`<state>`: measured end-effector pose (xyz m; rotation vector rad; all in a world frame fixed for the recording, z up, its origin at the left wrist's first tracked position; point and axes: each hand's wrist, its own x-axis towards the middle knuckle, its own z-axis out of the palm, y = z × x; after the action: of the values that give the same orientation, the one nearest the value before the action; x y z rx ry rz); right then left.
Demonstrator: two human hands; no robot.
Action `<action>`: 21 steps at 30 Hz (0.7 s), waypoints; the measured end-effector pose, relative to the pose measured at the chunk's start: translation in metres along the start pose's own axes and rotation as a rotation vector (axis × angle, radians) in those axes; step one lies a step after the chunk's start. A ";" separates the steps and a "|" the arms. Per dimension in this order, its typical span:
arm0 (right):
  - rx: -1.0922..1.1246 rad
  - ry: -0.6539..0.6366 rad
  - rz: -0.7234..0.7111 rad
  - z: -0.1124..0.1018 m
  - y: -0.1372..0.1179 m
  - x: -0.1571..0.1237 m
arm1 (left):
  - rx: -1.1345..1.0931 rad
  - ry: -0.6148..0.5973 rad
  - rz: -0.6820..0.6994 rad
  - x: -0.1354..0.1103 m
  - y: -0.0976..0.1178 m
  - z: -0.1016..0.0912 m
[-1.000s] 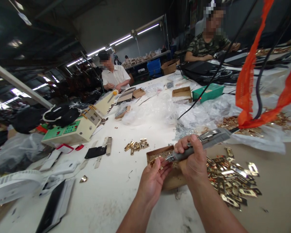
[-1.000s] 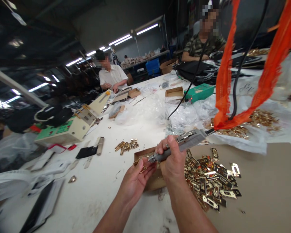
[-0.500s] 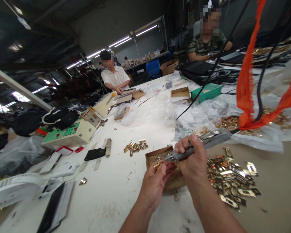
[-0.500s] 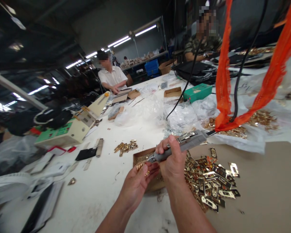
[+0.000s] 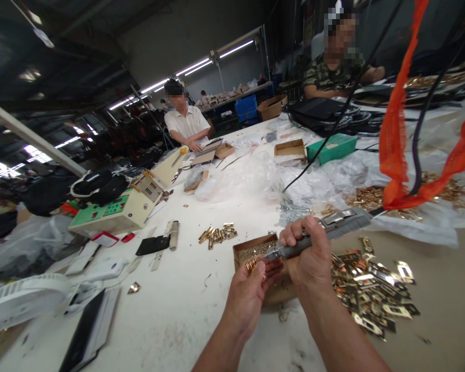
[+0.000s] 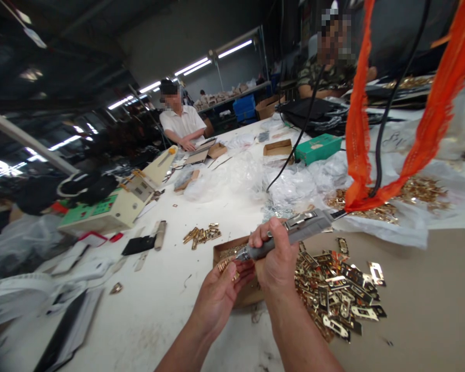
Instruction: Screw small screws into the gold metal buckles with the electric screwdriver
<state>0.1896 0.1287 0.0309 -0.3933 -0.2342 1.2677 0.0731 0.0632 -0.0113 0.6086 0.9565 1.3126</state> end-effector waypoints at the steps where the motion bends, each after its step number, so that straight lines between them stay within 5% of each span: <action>1: 0.003 0.002 0.001 0.000 0.000 0.000 | -0.005 0.002 0.001 0.000 0.000 0.000; 21: 0.006 0.028 -0.002 0.001 -0.001 0.001 | 0.010 0.006 0.016 -0.001 -0.002 -0.001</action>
<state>0.1905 0.1292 0.0323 -0.4057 -0.2067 1.2601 0.0733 0.0622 -0.0133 0.6214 0.9658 1.3254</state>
